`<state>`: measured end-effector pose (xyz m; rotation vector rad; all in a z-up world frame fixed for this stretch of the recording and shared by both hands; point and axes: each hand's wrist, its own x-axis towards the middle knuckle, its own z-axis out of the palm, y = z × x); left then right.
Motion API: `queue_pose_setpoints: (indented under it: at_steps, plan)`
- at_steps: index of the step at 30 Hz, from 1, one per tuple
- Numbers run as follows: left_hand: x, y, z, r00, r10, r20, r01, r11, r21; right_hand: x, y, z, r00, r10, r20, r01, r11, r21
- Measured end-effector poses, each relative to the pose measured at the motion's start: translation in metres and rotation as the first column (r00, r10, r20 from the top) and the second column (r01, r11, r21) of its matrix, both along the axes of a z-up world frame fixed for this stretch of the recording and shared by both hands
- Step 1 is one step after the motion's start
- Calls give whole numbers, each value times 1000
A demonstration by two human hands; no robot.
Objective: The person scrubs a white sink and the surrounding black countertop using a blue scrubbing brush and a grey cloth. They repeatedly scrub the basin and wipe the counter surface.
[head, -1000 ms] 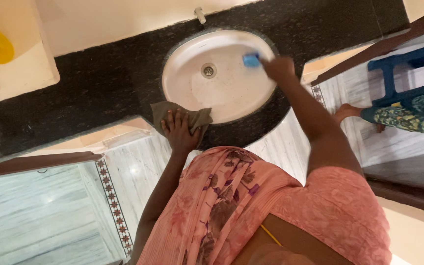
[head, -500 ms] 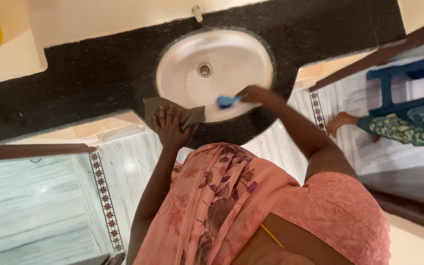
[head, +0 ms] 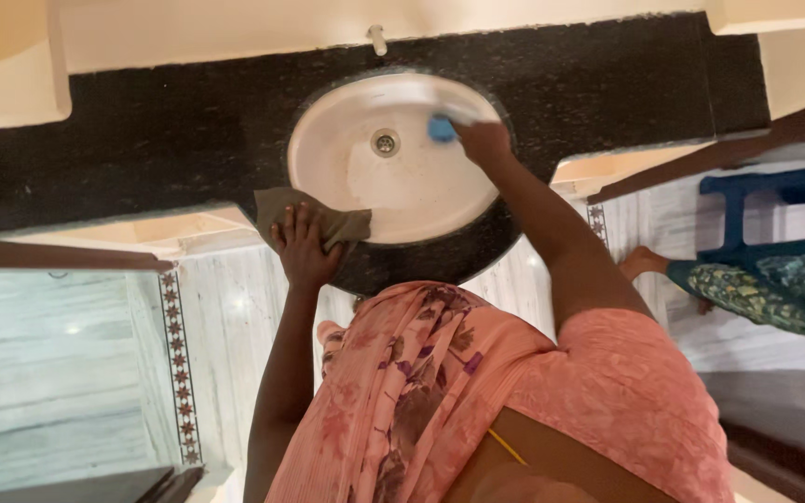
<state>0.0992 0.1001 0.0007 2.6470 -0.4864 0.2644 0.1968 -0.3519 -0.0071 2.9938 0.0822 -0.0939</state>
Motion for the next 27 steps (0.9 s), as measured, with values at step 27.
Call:
queue_pose_setpoints:
  at_steps: [27]
  plan:
    - [4, -12, 7, 988, 155, -18, -155, 988, -9, 28, 11, -3, 980, 198, 15, -197, 980, -39]
